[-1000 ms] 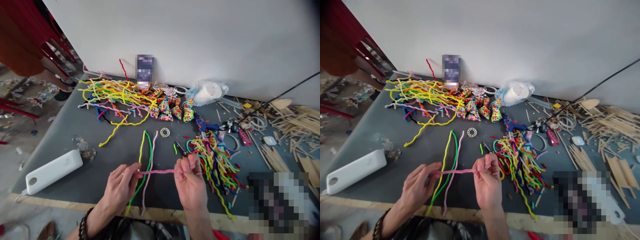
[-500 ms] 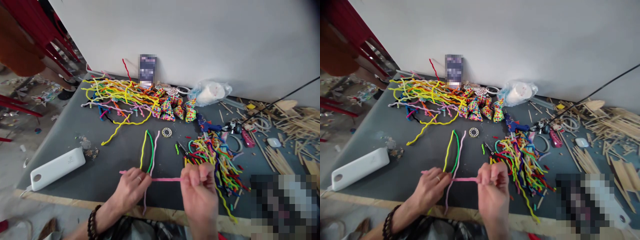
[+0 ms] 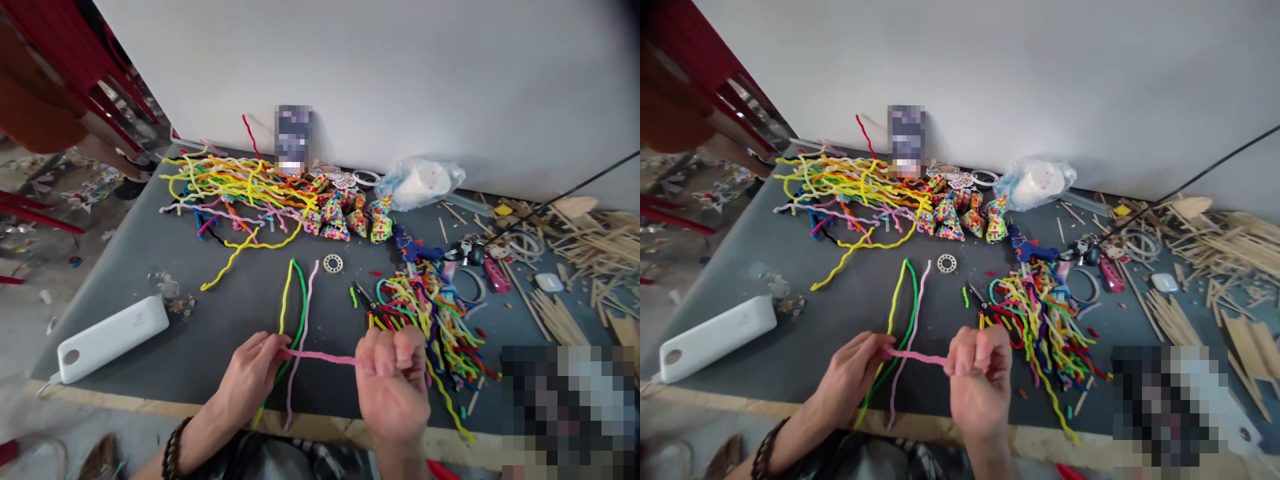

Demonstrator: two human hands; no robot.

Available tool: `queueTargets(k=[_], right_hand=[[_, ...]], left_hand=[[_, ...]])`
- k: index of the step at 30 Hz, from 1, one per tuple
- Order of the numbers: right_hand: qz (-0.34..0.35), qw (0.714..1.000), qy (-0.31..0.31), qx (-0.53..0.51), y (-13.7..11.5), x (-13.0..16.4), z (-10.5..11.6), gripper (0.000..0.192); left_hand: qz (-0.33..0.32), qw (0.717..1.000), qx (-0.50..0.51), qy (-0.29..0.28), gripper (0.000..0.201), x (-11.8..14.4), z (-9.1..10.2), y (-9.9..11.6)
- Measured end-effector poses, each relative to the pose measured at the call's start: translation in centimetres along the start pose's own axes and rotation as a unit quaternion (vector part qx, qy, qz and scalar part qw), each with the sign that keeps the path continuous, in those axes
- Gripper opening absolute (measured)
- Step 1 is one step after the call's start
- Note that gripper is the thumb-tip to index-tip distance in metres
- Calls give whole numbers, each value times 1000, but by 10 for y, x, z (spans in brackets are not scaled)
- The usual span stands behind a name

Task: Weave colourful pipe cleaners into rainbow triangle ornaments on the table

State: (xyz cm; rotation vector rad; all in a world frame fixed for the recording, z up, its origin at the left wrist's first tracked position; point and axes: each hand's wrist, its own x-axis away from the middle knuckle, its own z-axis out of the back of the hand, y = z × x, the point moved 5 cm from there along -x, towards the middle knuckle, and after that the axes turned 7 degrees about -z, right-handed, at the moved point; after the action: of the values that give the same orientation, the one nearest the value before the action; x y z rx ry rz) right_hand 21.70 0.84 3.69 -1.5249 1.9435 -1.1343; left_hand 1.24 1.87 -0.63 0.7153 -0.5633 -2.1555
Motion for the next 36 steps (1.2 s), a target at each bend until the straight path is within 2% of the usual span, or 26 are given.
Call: queueTargets(k=[4, 6, 9, 11, 14, 16, 18, 20, 23, 25, 27, 29, 31, 36], right_hand=[[11, 998, 59, 19, -14, -19, 17, 32], [5, 998, 66, 20, -15, -20, 21, 31], [-6, 999, 20, 36, -13, -4, 8, 27], [-10, 998, -27, 58, -15, 13, -7, 25], [-3, 999, -16, 52, -23, 21, -17, 27], [4, 999, 45, 28, -27, 10, -7, 28], [-33, 994, 101, 3, -22, -8, 11, 30], [-65, 987, 142, -30, -12, -22, 29, 33], [-58, 980, 183, -52, -2, -25, 44, 36], [-42, 982, 178, -43, 0, -19, 44, 32], [-26, 986, 162, -28, -2, -14, 41, 28], [-9, 987, 159, -18, -7, -11, 38, 27], [0, 987, 159, -11, -10, -9, 36, 28], [-18, 997, 75, 29, -16, 8, 15, 27]], left_hand=[[-11, 999, 28, 15, 20, 7, 12, 5], [-29, 999, 24, 13, 23, 4, 17, 3], [-18, 1000, -14, 9, 29, -8, 18, -5], [-19, 998, -62, -19, 32, -13, 11, -3], [-85, 989, -87, -82, 28, -8, -5, 19], [-152, 980, -67, -112, 21, 1, -10, 41], [-190, 972, -37, -131, 20, 9, -9, 56], [-158, 979, 13, -128, 23, 11, -2, 55], [-51, 992, 82, -80, 26, 7, 15, 32], [20, 992, 107, -60, 21, 6, 23, 14], [74, 988, 118, -65, 15, 9, 25, 0], [92, 986, 114, -75, 15, 13, 23, -7], [95, 988, 101, -62, 19, 13, 22, -14], [115, 993, 10, 2, 25, 5, 15, -31]])
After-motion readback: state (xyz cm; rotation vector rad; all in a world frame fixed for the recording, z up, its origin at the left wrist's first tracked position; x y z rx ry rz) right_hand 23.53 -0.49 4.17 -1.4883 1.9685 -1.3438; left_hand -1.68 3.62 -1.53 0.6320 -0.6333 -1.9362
